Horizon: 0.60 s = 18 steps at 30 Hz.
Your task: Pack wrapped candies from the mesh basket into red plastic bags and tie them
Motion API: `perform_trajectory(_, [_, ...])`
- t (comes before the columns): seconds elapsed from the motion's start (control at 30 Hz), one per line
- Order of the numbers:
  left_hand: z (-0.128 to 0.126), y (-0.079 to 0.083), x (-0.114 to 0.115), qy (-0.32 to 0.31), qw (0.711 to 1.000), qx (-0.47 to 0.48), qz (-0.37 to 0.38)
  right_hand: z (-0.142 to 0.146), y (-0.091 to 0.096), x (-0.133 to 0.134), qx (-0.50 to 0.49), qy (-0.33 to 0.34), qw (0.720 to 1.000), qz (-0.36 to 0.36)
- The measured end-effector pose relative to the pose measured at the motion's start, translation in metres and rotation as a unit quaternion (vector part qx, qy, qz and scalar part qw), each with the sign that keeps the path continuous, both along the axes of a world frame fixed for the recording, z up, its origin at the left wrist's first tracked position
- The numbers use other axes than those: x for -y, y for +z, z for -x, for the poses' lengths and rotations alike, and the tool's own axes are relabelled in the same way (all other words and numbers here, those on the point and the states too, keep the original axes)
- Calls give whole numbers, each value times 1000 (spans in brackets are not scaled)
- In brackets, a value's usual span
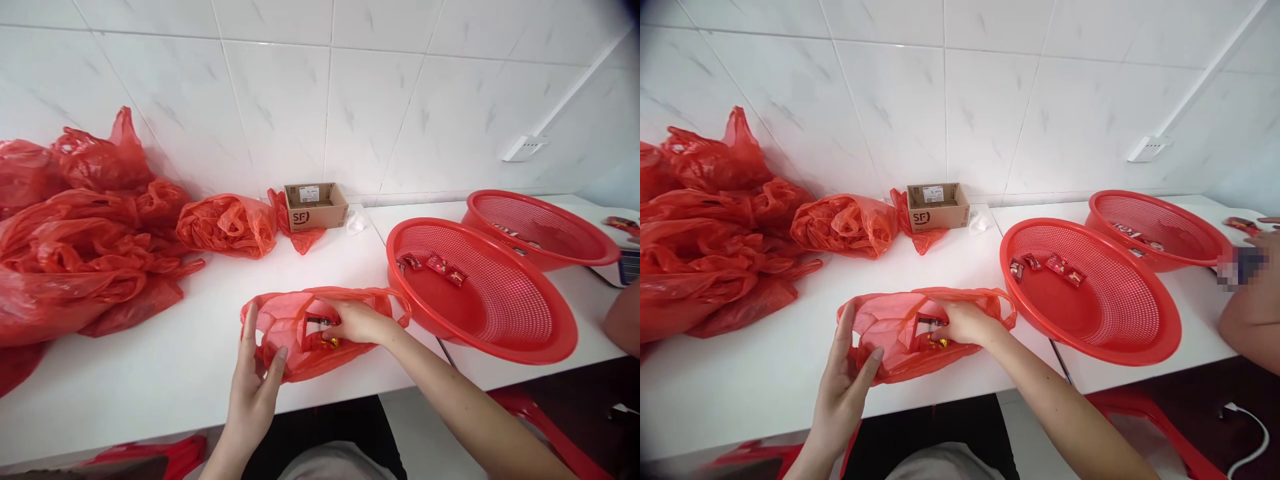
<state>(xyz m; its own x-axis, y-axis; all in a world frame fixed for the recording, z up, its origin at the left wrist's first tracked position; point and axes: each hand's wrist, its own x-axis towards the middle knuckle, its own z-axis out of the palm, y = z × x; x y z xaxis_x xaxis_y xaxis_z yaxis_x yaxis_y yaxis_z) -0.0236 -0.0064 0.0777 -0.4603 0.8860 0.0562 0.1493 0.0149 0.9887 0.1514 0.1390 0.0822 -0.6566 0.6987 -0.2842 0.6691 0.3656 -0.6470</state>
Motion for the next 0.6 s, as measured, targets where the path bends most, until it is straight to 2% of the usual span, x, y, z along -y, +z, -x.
perform_trajectory(0.13, [-2, 1, 4, 6, 999, -28, -29, 2, -2, 2, 26, -35, 998, -51])
perform_trajectory(0.2, [-3, 3, 4, 3, 999, -38, -27, 1, 6, 10, 5, -30, 997, -74])
perform_trajectory(0.27, [-3, 4, 3, 3, 1000, -28, -1, -6, 23, 21, -15, -7, 997, -78])
perform_trajectory(0.37, [1, 5, 1, 9, 999, -12, 32, -33, 65, 32, -59, 36, 997, -30])
perform_trajectory(0.4, [2, 5, 1, 10, 999, -14, 33, -46, 79, 30, -79, 29, 996, -13])
perform_trajectory(0.43, [4, 5, 0, 9, 999, -17, 32, -60, 92, 23, -95, 7, 995, -8])
perform_trajectory(0.5, [5, 4, 0, -1, 999, -17, 30, -88, 107, 0, -90, -103, 987, -81])
perform_trajectory(0.57, [5, 3, -1, -12, 999, -6, 30, -112, 105, -33, -43, -194, 968, -152])
perform_trajectory(0.6, [4, 3, -1, -15, 999, 0, 28, -122, 98, -50, 2, -216, 965, -152])
